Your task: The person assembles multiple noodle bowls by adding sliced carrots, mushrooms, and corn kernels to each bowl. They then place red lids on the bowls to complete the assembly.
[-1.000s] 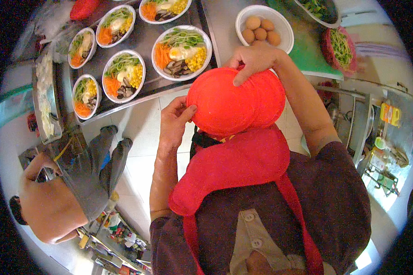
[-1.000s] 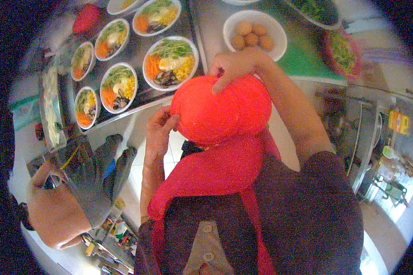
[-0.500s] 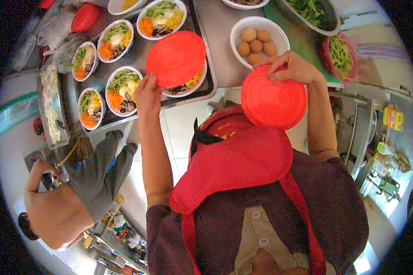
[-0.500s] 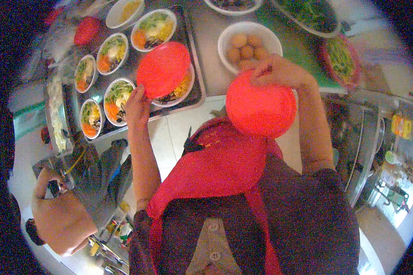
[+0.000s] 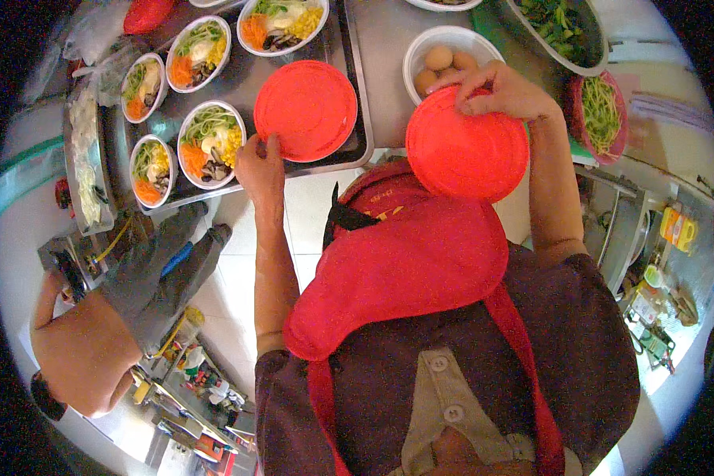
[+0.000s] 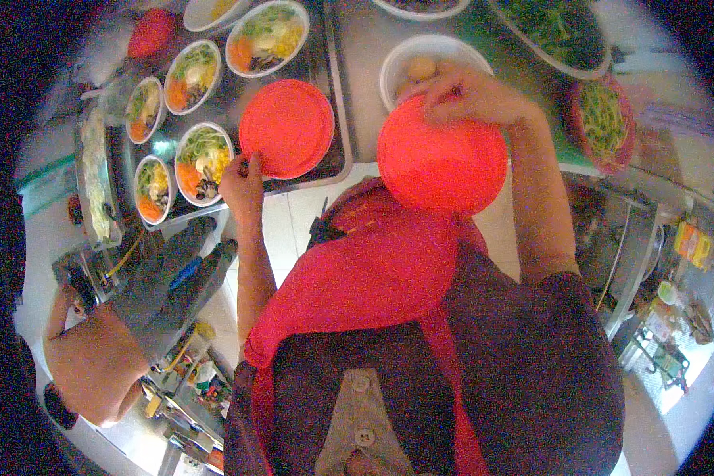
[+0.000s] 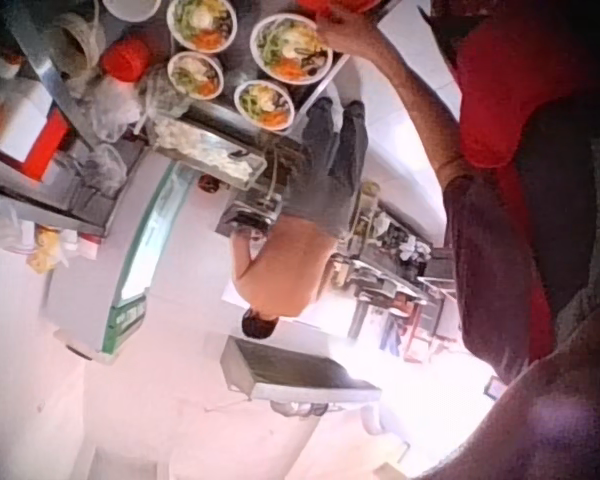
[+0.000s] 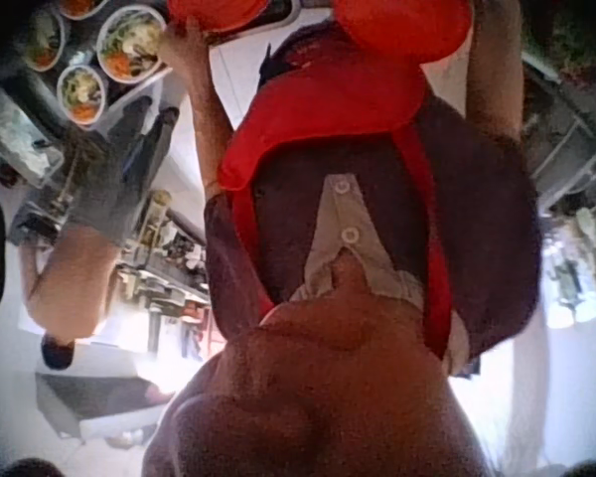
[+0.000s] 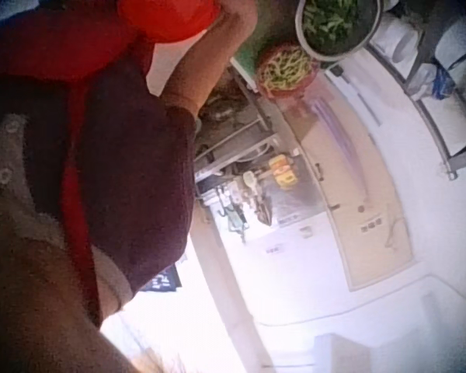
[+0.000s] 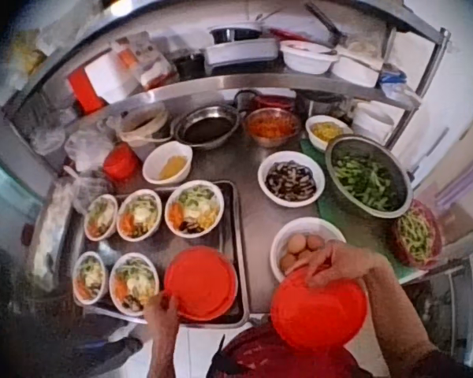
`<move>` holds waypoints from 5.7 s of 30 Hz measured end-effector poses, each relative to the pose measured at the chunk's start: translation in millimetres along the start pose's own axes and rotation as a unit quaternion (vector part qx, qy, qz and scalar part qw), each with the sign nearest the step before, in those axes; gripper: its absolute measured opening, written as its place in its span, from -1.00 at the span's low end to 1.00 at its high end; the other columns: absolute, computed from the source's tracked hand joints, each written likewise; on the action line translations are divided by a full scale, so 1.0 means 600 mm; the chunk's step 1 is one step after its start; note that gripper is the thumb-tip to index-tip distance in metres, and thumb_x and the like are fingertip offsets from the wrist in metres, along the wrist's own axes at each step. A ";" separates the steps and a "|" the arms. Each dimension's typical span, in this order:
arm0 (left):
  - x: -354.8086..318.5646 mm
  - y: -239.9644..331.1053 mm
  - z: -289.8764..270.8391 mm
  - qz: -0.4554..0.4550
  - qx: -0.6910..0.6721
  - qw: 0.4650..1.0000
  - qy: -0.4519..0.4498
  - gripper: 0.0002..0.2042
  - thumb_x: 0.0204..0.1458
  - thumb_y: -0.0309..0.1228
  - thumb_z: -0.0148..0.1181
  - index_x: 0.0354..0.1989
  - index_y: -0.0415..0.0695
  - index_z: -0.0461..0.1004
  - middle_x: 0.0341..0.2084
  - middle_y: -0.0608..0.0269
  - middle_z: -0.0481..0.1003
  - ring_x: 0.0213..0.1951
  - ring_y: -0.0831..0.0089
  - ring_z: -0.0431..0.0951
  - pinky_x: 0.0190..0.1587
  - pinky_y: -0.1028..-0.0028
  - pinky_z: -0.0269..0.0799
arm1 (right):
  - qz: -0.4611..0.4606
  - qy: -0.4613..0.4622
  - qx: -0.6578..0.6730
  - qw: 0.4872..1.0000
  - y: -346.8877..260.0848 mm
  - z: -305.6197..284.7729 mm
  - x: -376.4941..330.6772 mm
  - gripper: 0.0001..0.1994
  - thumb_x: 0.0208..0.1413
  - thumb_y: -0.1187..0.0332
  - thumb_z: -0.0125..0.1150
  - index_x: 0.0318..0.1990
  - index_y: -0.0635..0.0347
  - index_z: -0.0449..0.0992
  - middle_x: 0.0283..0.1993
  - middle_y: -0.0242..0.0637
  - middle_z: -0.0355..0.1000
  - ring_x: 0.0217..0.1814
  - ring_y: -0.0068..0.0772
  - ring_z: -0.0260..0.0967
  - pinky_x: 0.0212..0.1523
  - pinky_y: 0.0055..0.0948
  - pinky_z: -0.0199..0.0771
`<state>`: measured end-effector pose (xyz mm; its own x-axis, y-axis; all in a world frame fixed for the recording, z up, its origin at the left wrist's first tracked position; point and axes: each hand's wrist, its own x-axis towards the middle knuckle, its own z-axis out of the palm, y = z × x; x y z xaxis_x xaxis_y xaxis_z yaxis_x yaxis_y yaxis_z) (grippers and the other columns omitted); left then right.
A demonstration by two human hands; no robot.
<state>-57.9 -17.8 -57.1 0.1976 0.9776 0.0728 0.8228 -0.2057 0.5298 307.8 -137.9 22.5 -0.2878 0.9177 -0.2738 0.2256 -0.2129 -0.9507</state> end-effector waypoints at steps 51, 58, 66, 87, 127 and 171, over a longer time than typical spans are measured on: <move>0.344 0.109 0.050 -0.127 -0.537 0.834 0.016 -0.71 -0.06 -0.51 0.11 -0.16 -0.41 0.36 -0.27 0.10 0.45 -0.24 0.40 0.46 -0.16 0.48 0.36 | 0.067 0.161 0.210 0.962 0.049 -0.067 0.002 -0.50 -0.25 0.46 0.25 -0.03 0.36 0.37 -0.04 -0.20 0.36 0.00 -0.41 0.29 0.10 -0.44 0.21; 0.195 0.275 0.029 0.047 -0.325 0.927 -0.181 -0.67 -0.05 -0.51 0.12 -0.07 -0.33 0.35 -0.24 0.22 0.44 -0.26 0.55 0.41 -0.19 0.58 0.34 | 0.005 0.084 0.330 0.940 0.049 -0.095 0.065 -0.45 -0.34 0.36 0.31 -0.06 0.35 0.39 -0.04 -0.23 0.36 -0.01 -0.40 0.29 0.09 -0.45 0.20; 0.301 0.278 0.105 0.262 -0.114 0.954 -0.088 -0.75 -0.09 -0.42 0.14 -0.22 -0.23 0.46 -0.37 0.14 0.44 -0.27 0.30 0.42 -0.21 0.40 0.32 | 0.026 0.099 0.259 0.961 0.047 -0.121 0.058 -0.50 -0.39 0.39 0.33 -0.14 0.33 0.45 -0.11 -0.28 0.40 -0.05 -0.46 0.31 0.04 -0.50 0.23; 0.429 0.180 0.178 0.049 -0.207 0.977 0.008 -0.76 -0.35 -0.33 0.31 -0.47 -0.17 0.56 -0.58 0.05 0.48 -0.45 0.16 0.46 -0.30 0.28 0.35 | 0.019 0.134 0.307 0.942 0.079 -0.125 0.038 -0.45 -0.36 0.22 0.34 -0.11 0.30 0.44 -0.12 -0.27 0.40 -0.03 -0.41 0.29 0.08 -0.43 0.19; 0.367 -0.003 0.033 -0.105 -0.427 0.890 -0.122 -0.64 0.02 -0.44 -0.04 -0.01 -0.35 0.26 -0.08 0.04 0.35 -0.09 0.21 0.36 -0.04 0.24 0.30 | 0.033 0.087 0.434 0.896 0.086 -0.024 0.078 -0.56 -0.10 0.41 0.20 0.01 0.22 0.33 -0.09 -0.28 0.38 -0.11 -0.38 0.35 -0.05 -0.39 0.35; 0.367 0.039 0.153 0.090 0.199 0.973 0.068 -0.73 -0.06 -0.48 -0.06 -0.16 -0.24 0.38 -0.35 -0.13 0.38 -0.25 0.00 0.38 -0.20 0.14 0.31 | 0.043 0.190 0.542 0.818 0.096 0.007 0.032 -0.53 -0.16 0.46 0.19 -0.01 0.36 0.30 -0.07 -0.16 0.35 -0.05 -0.34 0.33 0.05 -0.41 0.30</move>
<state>54.0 188.4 -106.1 0.3075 0.9152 0.2605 0.9279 -0.3490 0.1309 311.3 -134.2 -38.0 0.0419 0.8780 -0.4769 -0.7863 -0.2655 -0.5579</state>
